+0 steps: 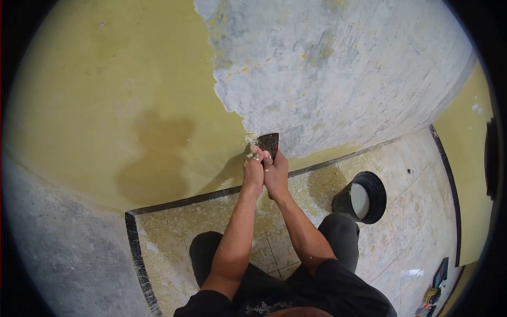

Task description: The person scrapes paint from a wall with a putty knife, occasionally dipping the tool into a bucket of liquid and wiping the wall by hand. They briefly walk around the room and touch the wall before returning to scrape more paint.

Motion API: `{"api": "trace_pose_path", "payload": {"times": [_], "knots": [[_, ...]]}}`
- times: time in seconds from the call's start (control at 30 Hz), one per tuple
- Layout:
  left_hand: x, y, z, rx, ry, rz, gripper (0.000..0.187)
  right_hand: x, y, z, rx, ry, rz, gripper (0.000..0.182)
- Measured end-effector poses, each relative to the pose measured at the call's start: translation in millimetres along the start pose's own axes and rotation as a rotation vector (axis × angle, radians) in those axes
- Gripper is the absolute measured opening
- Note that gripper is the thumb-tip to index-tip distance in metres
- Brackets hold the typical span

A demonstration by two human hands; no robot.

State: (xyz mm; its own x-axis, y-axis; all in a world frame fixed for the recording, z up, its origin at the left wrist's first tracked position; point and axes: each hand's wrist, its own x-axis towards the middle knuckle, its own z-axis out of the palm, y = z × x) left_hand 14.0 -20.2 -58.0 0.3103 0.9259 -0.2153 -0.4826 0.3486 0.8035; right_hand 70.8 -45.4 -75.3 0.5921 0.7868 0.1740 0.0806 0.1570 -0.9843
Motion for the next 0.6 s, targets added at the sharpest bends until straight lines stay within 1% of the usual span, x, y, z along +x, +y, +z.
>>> {"api": "trace_pose_path", "payload": {"times": [0.13, 0.2, 0.23, 0.27, 0.33, 0.37, 0.4, 0.47, 0.5, 0.53, 0.57, 0.6], "knots": [[2, 4, 1, 0.030, -0.034, 0.058, 0.025, 3, 1, 3, 0.013, -0.005, 0.045, 0.018], [0, 12, 4, 0.033, 0.038, 0.027, 0.027, 2, -13, 6, -0.004, -0.001, -0.095, 0.021], [-3, 22, 5, 0.058, -0.032, 0.042, 0.029, 6, -8, 8, 0.005, -0.010, -0.021, 0.023], [-5, 18, -1, 0.067, -0.020, 0.031, 0.029, 0, -11, 11, 0.010, -0.011, -0.004, 0.023], [2, 16, -1, 0.101, -0.026, 0.099, 0.032, 2, -27, 14, 0.020, 0.014, -0.120, 0.022], [0, 22, 4, -0.014, -0.130, 0.053, 0.034, 3, -15, 16, 0.093, 0.003, -0.074, 0.021], [-3, 12, -1, -0.013, -0.127, 0.042, 0.034, -4, -4, 12, 0.090, 0.008, -0.064, 0.021], [4, -2, -8, 0.258, 0.013, 0.110, 0.034, -2, 7, 10, 0.049, 0.029, -0.067, 0.019], [4, -3, -8, 0.195, -0.022, 0.070, 0.034, 0, 9, 9, 0.052, 0.032, -0.075, 0.019], [6, -6, -8, 0.197, -0.026, 0.071, 0.034, 0, 12, 8, 0.115, 0.013, -0.022, 0.019], [5, -5, -5, 0.167, 0.000, 0.059, 0.032, 0, 7, 9, 0.177, -0.007, 0.032, 0.019], [4, -4, -2, 0.132, 0.028, 0.045, 0.032, 0, 3, 9, 0.171, -0.008, 0.034, 0.019]]}}
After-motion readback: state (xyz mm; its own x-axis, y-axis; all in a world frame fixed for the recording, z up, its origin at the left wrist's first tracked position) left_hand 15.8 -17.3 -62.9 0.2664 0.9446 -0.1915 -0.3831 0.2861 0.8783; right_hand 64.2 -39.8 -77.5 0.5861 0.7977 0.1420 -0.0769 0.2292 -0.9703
